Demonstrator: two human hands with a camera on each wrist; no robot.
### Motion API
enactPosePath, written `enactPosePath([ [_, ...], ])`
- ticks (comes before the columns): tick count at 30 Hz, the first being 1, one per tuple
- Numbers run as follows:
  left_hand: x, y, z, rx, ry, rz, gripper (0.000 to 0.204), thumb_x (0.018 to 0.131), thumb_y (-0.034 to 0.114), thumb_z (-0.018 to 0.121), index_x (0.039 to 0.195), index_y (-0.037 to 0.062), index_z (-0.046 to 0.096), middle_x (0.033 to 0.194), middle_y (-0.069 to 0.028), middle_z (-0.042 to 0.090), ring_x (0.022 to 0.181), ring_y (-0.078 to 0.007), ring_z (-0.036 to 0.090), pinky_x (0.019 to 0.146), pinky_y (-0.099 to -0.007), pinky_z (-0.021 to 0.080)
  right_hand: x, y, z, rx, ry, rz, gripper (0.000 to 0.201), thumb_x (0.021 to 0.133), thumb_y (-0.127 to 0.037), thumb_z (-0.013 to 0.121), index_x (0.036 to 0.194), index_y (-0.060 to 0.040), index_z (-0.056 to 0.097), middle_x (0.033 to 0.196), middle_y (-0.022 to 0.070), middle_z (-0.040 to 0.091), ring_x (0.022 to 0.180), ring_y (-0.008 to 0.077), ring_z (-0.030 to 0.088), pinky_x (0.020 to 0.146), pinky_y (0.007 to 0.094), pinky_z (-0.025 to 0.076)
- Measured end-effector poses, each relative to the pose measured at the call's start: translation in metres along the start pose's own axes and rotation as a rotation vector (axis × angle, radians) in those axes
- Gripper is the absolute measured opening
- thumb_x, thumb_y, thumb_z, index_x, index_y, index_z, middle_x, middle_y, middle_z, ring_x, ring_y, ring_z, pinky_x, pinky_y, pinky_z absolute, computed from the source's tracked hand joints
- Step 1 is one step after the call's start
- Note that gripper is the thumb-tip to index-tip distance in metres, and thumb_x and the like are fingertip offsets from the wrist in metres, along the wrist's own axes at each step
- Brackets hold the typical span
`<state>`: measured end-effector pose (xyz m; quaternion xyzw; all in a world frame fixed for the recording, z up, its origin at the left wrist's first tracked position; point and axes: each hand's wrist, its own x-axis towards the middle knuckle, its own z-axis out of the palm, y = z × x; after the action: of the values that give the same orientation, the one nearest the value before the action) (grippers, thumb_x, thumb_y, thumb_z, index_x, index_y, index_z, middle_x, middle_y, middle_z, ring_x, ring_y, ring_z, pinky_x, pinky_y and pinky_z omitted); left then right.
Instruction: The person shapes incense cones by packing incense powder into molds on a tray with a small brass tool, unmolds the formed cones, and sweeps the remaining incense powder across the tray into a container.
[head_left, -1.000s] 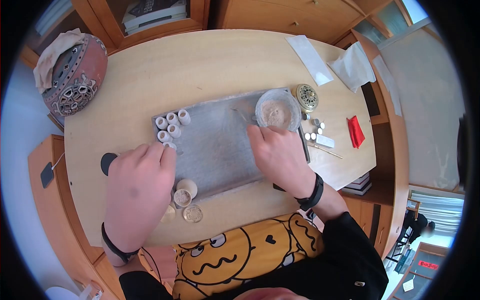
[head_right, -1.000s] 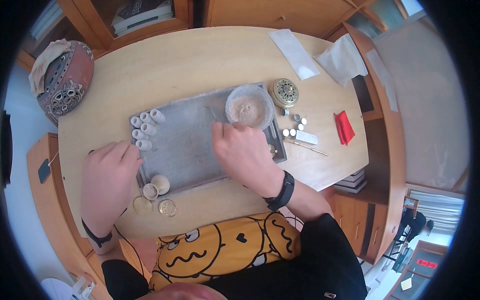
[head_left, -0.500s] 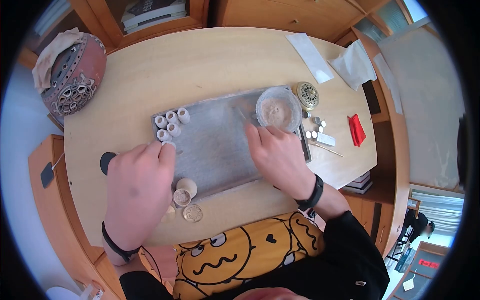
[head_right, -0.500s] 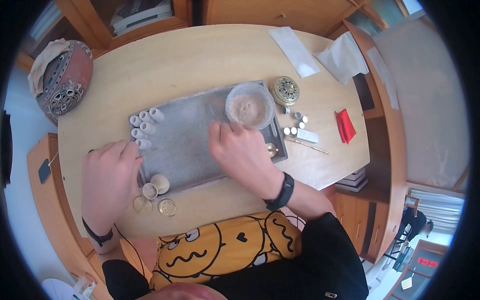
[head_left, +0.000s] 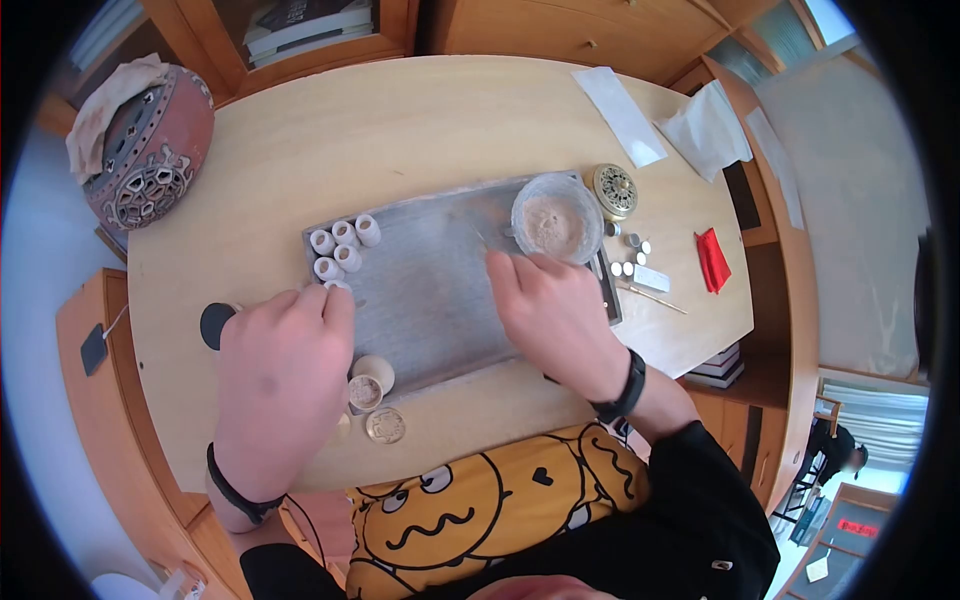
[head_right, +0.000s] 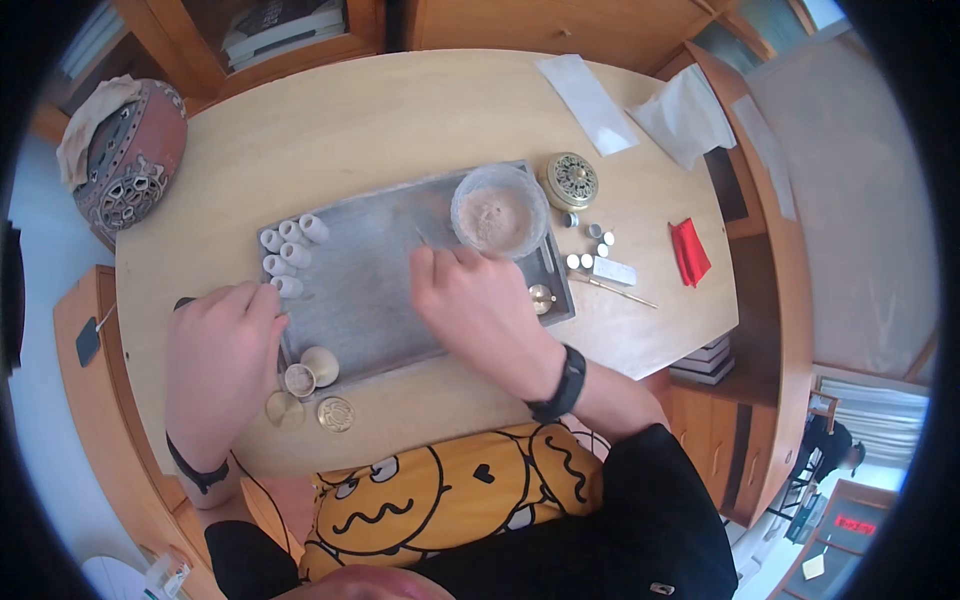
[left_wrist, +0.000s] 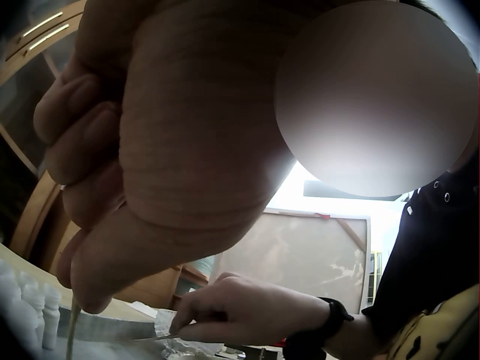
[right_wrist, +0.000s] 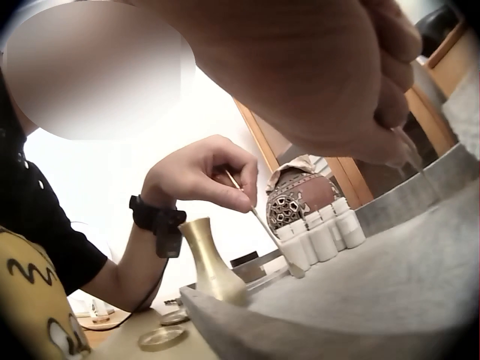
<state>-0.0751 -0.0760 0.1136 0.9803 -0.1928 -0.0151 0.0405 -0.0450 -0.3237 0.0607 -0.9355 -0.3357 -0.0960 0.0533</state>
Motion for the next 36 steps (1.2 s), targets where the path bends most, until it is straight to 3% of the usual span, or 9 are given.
enactPosePath([
  [8, 0.007, -0.001, -0.002, 0.007, -0.036, 0.015, 0.018, 0.077, 0.011, 0.073, 0.083, 0.0039, 0.057, 0.077, -0.0103, 0.060, 0.074, -0.0323, 0.063, 0.064, -0.0443, 0.048, -0.011, -0.001, 0.007, -0.010, -0.047, 0.052, 0.016, 0.072, -0.002, 0.062, 0.085, -0.0026, 0.052, 0.064, 0.0054, 0.053, 0.057, 0.0223, 0.060, 0.048, 0.0346, 0.048],
  [10, 0.005, -0.001, 0.000, 0.041, 0.074, 0.077, 0.018, 0.063, 0.001, 0.067, 0.076, 0.0049, 0.055, 0.073, -0.0076, 0.057, 0.068, -0.0260, 0.062, 0.059, -0.0386, 0.049, -0.003, 0.002, 0.012, -0.027, -0.050, 0.065, 0.016, 0.073, -0.002, 0.062, 0.086, -0.0035, 0.053, 0.064, 0.0054, 0.053, 0.057, 0.0238, 0.060, 0.048, 0.0360, 0.049],
  [11, 0.004, -0.002, 0.001, 0.043, 0.077, 0.071, 0.018, 0.063, 0.001, 0.067, 0.076, 0.0049, 0.055, 0.073, -0.0076, 0.057, 0.068, -0.0260, 0.062, 0.059, -0.0386, 0.049, -0.002, 0.003, 0.010, -0.027, -0.047, 0.058, 0.016, 0.073, -0.002, 0.062, 0.086, -0.0035, 0.053, 0.064, 0.0054, 0.053, 0.057, 0.0238, 0.060, 0.048, 0.0360, 0.049],
  [17, 0.002, -0.001, 0.003, 0.057, 0.104, 0.078, 0.015, 0.066, 0.005, 0.067, 0.074, 0.0059, 0.055, 0.071, -0.0076, 0.057, 0.069, -0.0235, 0.063, 0.058, -0.0362, 0.050, 0.007, 0.024, -0.030, 0.021, -0.026, 0.110, 0.006, 0.087, -0.007, 0.063, 0.092, -0.0061, 0.059, 0.065, 0.0097, 0.059, 0.061, 0.0281, 0.064, 0.052, 0.0402, 0.048],
  [19, 0.003, -0.002, 0.003, 0.088, 0.103, 0.109, 0.015, 0.065, 0.006, 0.068, 0.073, 0.0066, 0.055, 0.069, -0.0073, 0.057, 0.069, -0.0225, 0.065, 0.057, -0.0354, 0.051, 0.017, 0.032, -0.047, 0.022, -0.189, 0.200, 0.007, 0.092, -0.011, 0.063, 0.095, -0.0062, 0.063, 0.065, 0.0124, 0.063, 0.064, 0.0308, 0.065, 0.056, 0.0428, 0.049],
  [24, 0.005, -0.005, 0.002, 0.042, 0.102, 0.098, 0.016, 0.063, 0.005, 0.069, 0.073, 0.0060, 0.057, 0.068, -0.0078, 0.059, 0.067, -0.0232, 0.066, 0.057, -0.0355, 0.052, 0.050, 0.050, -0.063, 0.033, -0.201, 0.127, 0.009, 0.089, -0.012, 0.062, 0.089, -0.0043, 0.067, 0.065, 0.0180, 0.062, 0.065, 0.0367, 0.064, 0.063, 0.0462, 0.051],
  [28, 0.003, -0.007, 0.004, -0.026, 0.087, 0.124, 0.018, 0.060, 0.003, 0.072, 0.075, 0.0030, 0.060, 0.069, -0.0094, 0.062, 0.066, -0.0230, 0.066, 0.057, -0.0339, 0.052, 0.079, 0.062, -0.060, -0.001, -0.379, 0.061, 0.013, 0.088, -0.015, 0.062, 0.086, -0.0067, 0.073, 0.073, 0.0174, 0.067, 0.068, 0.0372, 0.064, 0.065, 0.0455, 0.052],
  [31, 0.001, -0.005, 0.004, 0.001, -0.002, 0.115, 0.016, 0.063, 0.006, 0.067, 0.076, 0.0030, 0.058, 0.072, -0.0074, 0.059, 0.072, -0.0246, 0.065, 0.059, -0.0374, 0.052, 0.097, 0.065, -0.056, 0.041, -0.432, 0.000, 0.013, 0.087, -0.014, 0.063, 0.086, -0.0051, 0.072, 0.074, 0.0173, 0.068, 0.071, 0.0367, 0.065, 0.067, 0.0446, 0.052],
  [36, 0.001, -0.009, 0.001, -0.020, -0.026, 0.129, 0.016, 0.062, 0.006, 0.069, 0.075, 0.0039, 0.058, 0.070, -0.0066, 0.060, 0.070, -0.0222, 0.066, 0.057, -0.0351, 0.052, 0.113, 0.070, -0.046, 0.419, -0.418, 0.131, 0.018, 0.093, -0.015, 0.064, 0.086, 0.0009, 0.070, 0.072, 0.0086, 0.067, 0.065, 0.0176, 0.063, 0.061, 0.0302, 0.048],
])
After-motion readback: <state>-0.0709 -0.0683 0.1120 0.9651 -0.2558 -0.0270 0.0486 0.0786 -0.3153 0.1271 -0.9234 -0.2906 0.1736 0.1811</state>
